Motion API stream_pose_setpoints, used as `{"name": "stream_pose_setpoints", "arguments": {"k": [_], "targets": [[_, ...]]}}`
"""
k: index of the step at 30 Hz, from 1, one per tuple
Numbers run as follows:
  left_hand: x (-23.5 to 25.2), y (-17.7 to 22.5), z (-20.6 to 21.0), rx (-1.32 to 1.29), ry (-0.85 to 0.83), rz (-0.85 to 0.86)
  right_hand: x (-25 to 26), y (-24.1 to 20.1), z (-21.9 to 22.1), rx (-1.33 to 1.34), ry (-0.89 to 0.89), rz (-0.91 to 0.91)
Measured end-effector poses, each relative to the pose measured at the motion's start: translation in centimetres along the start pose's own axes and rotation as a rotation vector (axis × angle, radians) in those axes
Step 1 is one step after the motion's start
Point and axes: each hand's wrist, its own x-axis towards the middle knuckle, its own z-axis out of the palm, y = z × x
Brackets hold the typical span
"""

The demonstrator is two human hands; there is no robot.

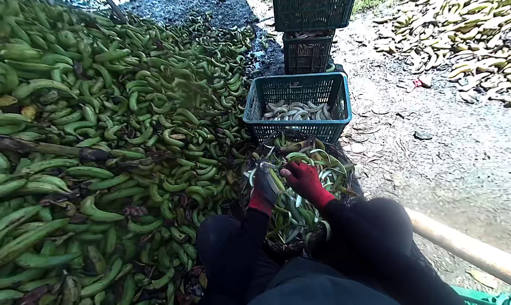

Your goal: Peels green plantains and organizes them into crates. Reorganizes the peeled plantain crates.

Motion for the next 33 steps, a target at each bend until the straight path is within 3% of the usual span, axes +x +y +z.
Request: {"name": "stream_pose_setpoints", "arguments": {"k": [3,6,8,12,15,20,23,25,28,33], "targets": [[-1.0,-1.1,0.2,0.175,-0.007,0.055,2.3,1.8,-0.1,0.156,-0.150,0.199],[-0.2,-1.0,-1.2,-0.078,-0.111,-0.161,2.4,2.7,-0.5,0.160,-0.127,0.296],[0.5,-0.5,-2.1,-0.256,-0.157,-0.304,1.1,2.8,-0.8,0.133,-0.046,0.173],[1.5,0.3,-3.1,-0.283,-0.262,-0.306,-1.7,3.0,-0.6,-0.057,-0.073,-0.313],[1.2,0.2,-2.4,-0.367,-0.379,-0.300,-2.3,2.9,-0.2,-0.103,-0.011,-0.397],[-0.2,-0.9,-0.5,-0.378,-0.282,-0.208,-1.2,2.2,0.1,-0.017,0.003,-0.078],[-0.1,-2.4,-0.4,-0.355,-0.153,-0.245,0.1,2.3,0.0,-0.001,-0.048,0.176],[-0.1,-3.1,-0.8,-0.323,-0.136,-0.292,0.4,2.5,0.2,-0.048,-0.092,0.246],[-0.4,-3.7,-1.7,-0.042,-0.116,-0.253,-0.1,2.7,0.4,-0.126,-0.082,0.261],[1.0,-1.9,-5.1,0.856,0.002,-0.031,0.2,5.3,-0.6,-0.160,0.013,0.354]]}}
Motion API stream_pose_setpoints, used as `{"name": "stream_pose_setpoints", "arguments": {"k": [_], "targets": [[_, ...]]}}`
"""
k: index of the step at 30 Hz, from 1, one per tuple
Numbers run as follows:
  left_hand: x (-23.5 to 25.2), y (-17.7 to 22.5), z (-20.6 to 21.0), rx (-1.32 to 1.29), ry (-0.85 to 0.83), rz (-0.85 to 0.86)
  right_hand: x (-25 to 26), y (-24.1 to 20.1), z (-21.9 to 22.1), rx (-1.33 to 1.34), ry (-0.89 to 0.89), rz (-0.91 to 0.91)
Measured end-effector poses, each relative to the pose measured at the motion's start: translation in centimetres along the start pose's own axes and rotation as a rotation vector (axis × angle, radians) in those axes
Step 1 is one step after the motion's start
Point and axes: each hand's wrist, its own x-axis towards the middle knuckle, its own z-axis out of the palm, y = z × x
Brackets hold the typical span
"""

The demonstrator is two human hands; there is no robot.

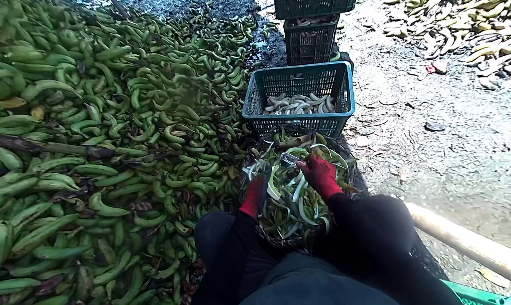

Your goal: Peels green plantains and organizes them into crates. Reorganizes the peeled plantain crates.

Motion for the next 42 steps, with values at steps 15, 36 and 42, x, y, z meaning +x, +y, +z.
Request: {"name": "stream_pose_setpoints", "arguments": {"k": [15,36,42], "targets": [[1.7,5.8,-1.2,0.223,-0.165,-0.045,-0.5,3.1,-1.6,0.583,0.188,0.086],[-27.2,-26.9,-24.7,-0.042,0.705,-0.623,0.5,4.6,3.3,1.159,-0.110,0.100],[-32.2,-39.0,-15.1,0.207,0.555,-1.047,-1.9,2.5,3.6,1.006,-0.132,0.130]]}}
